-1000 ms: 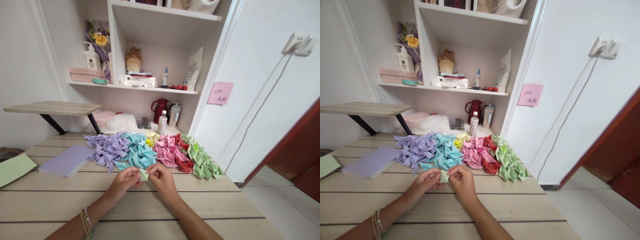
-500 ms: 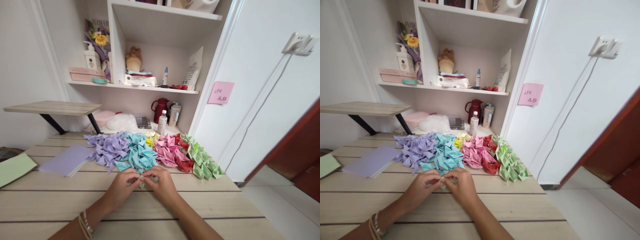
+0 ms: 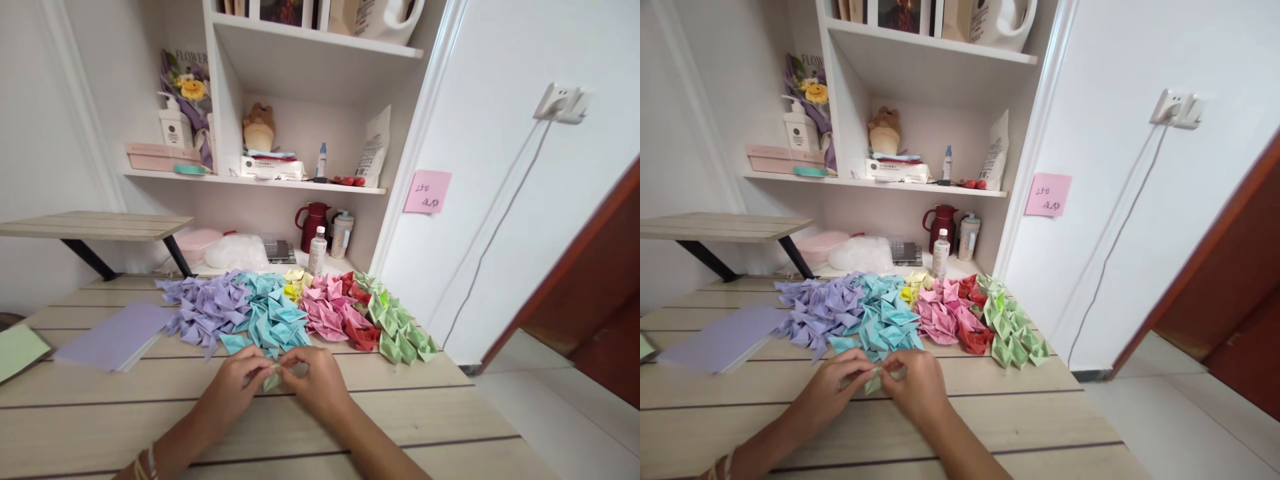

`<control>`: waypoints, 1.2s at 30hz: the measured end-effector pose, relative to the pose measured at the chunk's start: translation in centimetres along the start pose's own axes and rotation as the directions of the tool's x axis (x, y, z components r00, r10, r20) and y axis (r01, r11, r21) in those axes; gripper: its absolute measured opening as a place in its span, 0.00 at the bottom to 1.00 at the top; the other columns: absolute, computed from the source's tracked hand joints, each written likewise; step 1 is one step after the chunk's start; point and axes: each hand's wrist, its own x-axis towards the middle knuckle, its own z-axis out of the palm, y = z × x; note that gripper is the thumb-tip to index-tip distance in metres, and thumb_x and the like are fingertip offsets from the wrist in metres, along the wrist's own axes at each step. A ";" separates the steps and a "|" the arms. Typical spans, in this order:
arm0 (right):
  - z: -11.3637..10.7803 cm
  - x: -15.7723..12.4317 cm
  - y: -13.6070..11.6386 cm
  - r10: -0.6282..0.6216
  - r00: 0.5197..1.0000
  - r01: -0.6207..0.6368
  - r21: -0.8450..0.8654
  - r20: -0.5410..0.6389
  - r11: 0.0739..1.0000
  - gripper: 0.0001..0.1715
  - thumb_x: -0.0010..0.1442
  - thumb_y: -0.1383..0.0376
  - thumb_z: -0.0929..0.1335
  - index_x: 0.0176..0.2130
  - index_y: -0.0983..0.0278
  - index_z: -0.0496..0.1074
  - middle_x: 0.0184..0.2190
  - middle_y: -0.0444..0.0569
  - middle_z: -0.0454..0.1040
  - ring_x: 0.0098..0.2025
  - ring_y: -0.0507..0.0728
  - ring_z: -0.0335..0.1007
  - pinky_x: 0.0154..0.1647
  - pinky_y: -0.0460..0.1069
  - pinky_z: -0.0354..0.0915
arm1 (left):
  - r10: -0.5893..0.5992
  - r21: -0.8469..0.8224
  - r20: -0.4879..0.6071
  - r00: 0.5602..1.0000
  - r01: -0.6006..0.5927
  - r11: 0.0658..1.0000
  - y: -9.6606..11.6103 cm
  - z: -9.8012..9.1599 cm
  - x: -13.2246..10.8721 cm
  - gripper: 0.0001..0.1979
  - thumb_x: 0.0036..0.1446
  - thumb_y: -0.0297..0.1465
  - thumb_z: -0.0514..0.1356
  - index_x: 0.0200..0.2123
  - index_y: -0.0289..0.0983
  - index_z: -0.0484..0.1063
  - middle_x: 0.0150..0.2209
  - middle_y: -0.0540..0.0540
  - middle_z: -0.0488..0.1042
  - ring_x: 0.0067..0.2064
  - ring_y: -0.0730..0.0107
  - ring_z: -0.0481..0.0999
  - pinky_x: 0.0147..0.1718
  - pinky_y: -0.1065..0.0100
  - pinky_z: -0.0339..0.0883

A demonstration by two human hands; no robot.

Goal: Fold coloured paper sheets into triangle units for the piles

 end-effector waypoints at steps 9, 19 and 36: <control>-0.1 0.0 -0.3 -0.016 0.999 0.014 -0.045 -0.033 0.999 0.07 0.47 0.70 0.68 0.26 0.59 0.77 0.27 0.46 0.77 0.31 0.55 0.71 0.34 0.46 0.62 | -0.012 -0.047 -0.093 0.996 0.007 0.999 0.4 0.1 0.0 0.10 0.54 0.32 0.56 0.28 0.40 0.77 0.28 0.47 0.72 0.31 0.67 0.71 0.31 0.70 0.63; 1.7 0.0 0.1 0.078 0.996 -0.085 0.272 0.036 0.958 0.06 0.44 0.72 0.67 0.24 0.63 0.75 0.25 0.45 0.72 0.27 0.51 0.66 0.27 0.43 0.61 | -0.126 -0.295 -0.278 0.952 0.040 0.955 -0.2 0.9 -0.2 0.07 0.52 0.32 0.58 0.27 0.37 0.73 0.30 0.47 0.72 0.35 0.66 0.71 0.32 0.72 0.65; -0.3 0.3 -0.4 -0.048 0.999 0.043 0.228 0.016 0.973 0.07 0.53 0.66 0.66 0.32 0.62 0.74 0.32 0.48 0.72 0.33 0.53 0.68 0.31 0.45 0.63 | -0.313 -0.755 0.099 0.945 0.276 0.595 -1.0 1.3 0.3 0.15 0.45 0.34 0.64 0.37 0.35 0.71 0.32 0.46 0.76 0.35 0.65 0.75 0.34 0.66 0.70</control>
